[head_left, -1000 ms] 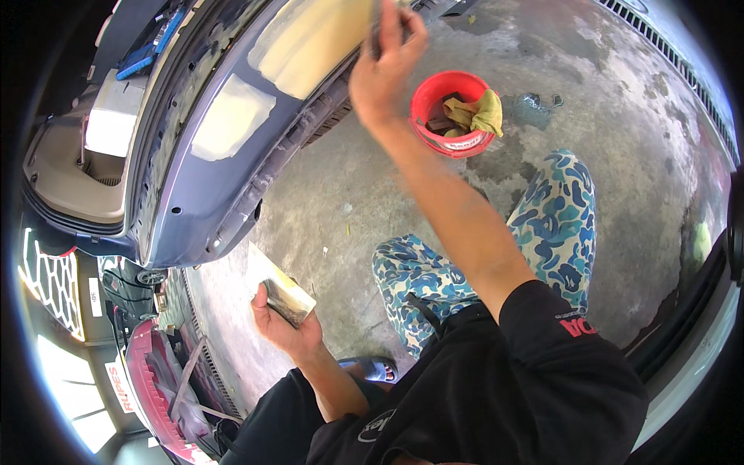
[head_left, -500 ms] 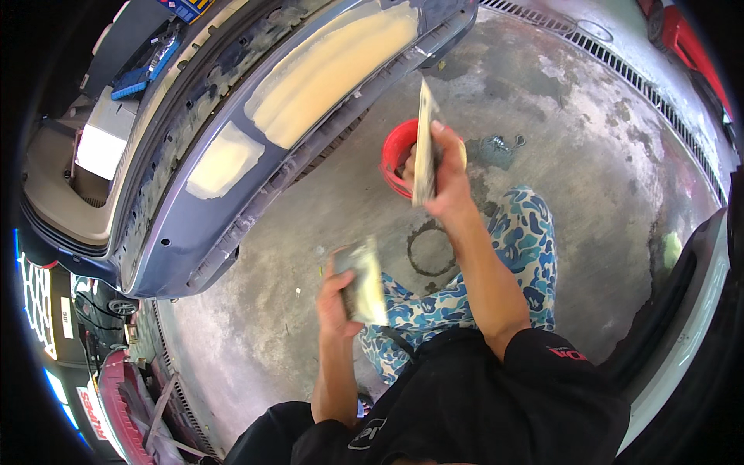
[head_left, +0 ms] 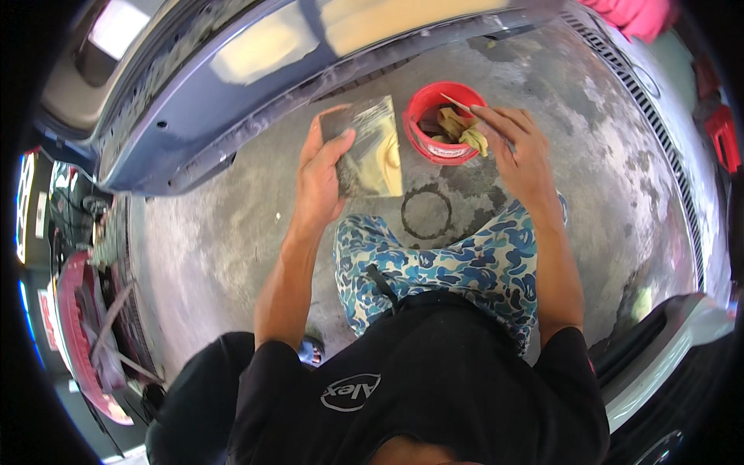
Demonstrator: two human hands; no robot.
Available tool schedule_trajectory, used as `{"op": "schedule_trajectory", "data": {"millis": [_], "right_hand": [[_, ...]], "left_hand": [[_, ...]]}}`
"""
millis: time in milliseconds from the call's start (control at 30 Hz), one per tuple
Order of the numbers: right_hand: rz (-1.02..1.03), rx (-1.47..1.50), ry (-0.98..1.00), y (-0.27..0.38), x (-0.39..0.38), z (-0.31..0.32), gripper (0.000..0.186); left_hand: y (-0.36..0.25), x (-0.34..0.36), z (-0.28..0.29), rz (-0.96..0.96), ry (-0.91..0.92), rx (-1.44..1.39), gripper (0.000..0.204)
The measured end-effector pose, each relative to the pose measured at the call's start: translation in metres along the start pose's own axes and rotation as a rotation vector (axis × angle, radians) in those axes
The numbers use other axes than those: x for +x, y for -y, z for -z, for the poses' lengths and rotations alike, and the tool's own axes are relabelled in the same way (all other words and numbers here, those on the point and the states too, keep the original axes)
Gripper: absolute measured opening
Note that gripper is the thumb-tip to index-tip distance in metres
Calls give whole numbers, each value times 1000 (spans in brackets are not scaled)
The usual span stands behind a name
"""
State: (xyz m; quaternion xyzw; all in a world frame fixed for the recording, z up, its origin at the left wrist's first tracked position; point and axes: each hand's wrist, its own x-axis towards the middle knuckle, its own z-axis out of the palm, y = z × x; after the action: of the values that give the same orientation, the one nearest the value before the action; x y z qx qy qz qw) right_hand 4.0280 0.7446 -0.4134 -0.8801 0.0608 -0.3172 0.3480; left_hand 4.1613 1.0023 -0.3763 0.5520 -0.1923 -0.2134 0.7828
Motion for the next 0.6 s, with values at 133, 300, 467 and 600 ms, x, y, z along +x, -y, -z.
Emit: {"op": "schedule_trajectory", "data": {"millis": [133, 300, 467, 600], "right_hand": [[415, -326, -4, 30, -1, -5, 54], [564, -225, 142, 56, -4, -22, 52], [125, 283, 93, 29, -13, -32, 39], [-323, 682, -319, 30, 43, -28, 34]], "left_hand": [[1, -4, 5, -17, -18, 83, 37], [-4, -5, 7, -253, -35, 462, 35], [-59, 12, 16, -596, -344, 218, 38], [-141, 34, 60, -1016, -511, 591, 40]]}}
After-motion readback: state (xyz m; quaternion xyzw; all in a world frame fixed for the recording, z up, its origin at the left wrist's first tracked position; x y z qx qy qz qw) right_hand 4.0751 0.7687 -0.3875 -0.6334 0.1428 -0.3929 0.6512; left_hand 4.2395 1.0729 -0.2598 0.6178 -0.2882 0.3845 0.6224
